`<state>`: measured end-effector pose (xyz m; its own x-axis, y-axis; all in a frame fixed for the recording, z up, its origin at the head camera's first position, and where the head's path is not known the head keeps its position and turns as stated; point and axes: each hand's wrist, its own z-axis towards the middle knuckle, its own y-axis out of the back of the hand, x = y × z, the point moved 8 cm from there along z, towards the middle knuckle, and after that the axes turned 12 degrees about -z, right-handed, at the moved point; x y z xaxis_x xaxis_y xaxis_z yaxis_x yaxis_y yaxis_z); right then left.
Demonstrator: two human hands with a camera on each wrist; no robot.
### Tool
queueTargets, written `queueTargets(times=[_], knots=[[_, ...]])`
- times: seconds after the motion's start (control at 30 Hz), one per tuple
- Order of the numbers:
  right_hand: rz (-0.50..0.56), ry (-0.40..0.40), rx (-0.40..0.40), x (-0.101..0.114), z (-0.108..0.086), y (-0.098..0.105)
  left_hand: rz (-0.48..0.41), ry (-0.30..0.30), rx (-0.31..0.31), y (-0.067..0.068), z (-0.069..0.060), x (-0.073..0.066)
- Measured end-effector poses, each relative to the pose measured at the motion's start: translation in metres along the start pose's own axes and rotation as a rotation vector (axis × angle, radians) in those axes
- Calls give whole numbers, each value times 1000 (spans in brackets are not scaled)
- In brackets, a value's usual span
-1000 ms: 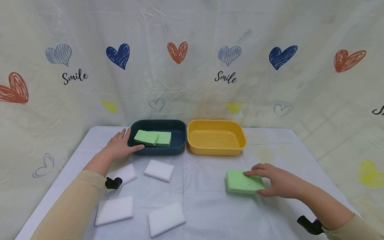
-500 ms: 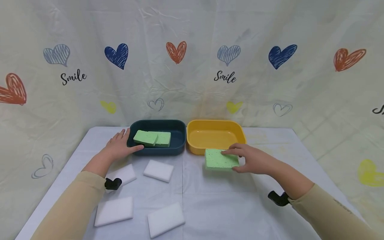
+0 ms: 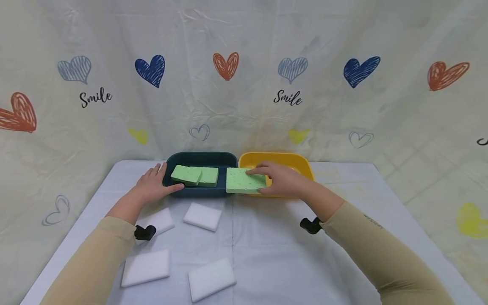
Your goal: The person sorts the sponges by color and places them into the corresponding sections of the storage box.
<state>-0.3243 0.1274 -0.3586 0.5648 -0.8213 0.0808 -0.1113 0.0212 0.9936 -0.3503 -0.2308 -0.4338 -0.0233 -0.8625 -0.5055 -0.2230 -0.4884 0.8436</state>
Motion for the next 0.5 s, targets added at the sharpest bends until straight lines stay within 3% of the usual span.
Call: queueTargets(times=[0.23, 0.5], knots=[[38, -11, 45, 21, 47, 2, 1, 5, -1, 2, -4, -1], [-4, 1, 63, 33, 82, -5, -10, 1, -2, 2, -1, 0]])
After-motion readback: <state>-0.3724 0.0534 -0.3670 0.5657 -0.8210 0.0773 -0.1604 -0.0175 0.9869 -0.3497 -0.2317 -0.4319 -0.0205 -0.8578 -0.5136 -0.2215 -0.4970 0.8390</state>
